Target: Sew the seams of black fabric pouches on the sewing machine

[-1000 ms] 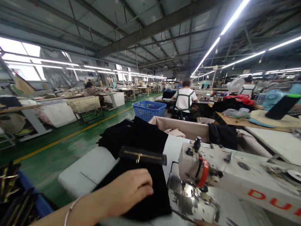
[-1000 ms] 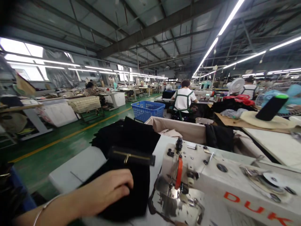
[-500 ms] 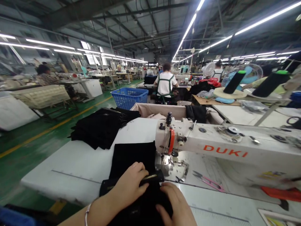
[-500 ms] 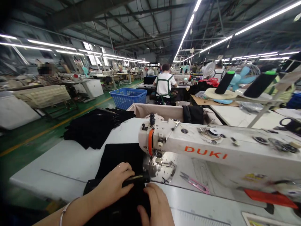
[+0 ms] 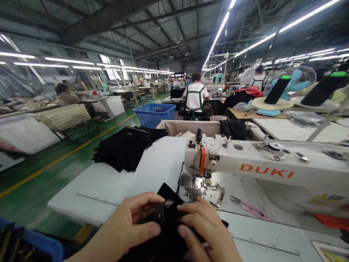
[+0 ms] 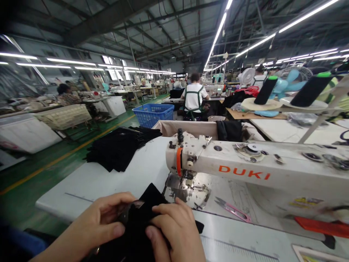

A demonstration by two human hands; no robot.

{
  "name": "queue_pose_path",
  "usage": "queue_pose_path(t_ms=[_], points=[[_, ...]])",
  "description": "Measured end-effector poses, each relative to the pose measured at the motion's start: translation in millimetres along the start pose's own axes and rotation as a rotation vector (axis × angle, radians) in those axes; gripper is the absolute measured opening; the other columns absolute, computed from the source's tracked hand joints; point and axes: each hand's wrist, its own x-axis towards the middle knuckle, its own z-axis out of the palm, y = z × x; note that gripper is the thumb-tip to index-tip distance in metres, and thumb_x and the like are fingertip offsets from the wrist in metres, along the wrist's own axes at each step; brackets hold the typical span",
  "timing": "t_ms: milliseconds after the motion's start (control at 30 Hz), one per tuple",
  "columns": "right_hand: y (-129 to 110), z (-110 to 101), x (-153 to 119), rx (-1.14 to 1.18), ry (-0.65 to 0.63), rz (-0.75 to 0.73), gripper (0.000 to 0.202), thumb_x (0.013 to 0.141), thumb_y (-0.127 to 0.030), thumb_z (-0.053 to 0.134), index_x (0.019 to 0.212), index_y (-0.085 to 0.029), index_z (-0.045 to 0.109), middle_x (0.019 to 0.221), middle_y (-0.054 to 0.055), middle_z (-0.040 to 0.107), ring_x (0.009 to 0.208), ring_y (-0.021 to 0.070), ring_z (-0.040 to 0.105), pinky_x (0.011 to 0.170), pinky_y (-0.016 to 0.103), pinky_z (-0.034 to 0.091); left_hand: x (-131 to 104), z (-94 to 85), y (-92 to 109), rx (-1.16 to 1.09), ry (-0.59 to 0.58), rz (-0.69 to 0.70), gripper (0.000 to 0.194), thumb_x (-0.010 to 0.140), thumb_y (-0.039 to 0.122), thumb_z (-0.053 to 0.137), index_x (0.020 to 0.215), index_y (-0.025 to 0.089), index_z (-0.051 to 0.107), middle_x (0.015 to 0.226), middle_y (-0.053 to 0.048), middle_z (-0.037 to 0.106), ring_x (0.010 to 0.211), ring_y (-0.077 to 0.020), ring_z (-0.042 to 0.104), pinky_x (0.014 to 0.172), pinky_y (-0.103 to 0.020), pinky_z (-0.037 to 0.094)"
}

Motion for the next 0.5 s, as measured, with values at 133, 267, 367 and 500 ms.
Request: queue_pose_path(t_ms=[133,267,367,500], points=[[-6.3,-5.6,4.4,0.075,0.124,0.022,0.011,0.090,-0.018,0.067,0.099,-0.025,0.066,0.105,0.001,0.073,0.099,0.0172,0.069,0.084,0.028,0.059,-4.2,-0.6,0.9,-0.006,0.118,0.062,0.015,0.082,0.034,0.076,0.089,0.022,0.074,0.087,0.000,0.062,0.085,-0.0174,0.058,0.076,-0.023,0.045],[-11.6,-7.7,4.6,0.095,0.147,0.039,0.011,0.087,-0.017,0.070,0.092,-0.026,0.065,0.098,-0.002,0.074,0.090,0.0147,0.071,0.078,0.024,0.059,-7.1,7.0,5.3,-0.131,0.185,0.056,0.017,0.077,0.035,0.081,0.083,0.020,0.075,0.081,0.001,0.059,0.078,-0.0144,0.055,0.070,-0.020,0.044],[-13.6,-9.0,5.1,0.088,0.167,0.067,0.011,0.087,-0.017,0.069,0.090,-0.026,0.064,0.096,-0.004,0.074,0.087,0.0138,0.071,0.075,0.023,0.058,-8.0,12.5,7.9,-0.206,0.242,0.043,0.019,0.074,0.035,0.082,0.083,0.020,0.075,0.080,0.001,0.059,0.077,-0.0139,0.055,0.068,-0.019,0.043],[-15.3,-8.7,4.9,0.082,0.164,0.057,0.012,0.086,-0.016,0.068,0.089,-0.027,0.063,0.094,-0.005,0.074,0.083,0.0129,0.071,0.073,0.023,0.057,-8.3,15.6,10.8,-0.155,0.268,0.062,0.017,0.074,0.034,0.080,0.076,0.018,0.075,0.078,0.001,0.057,0.073,-0.0134,0.053,0.065,-0.020,0.041]])
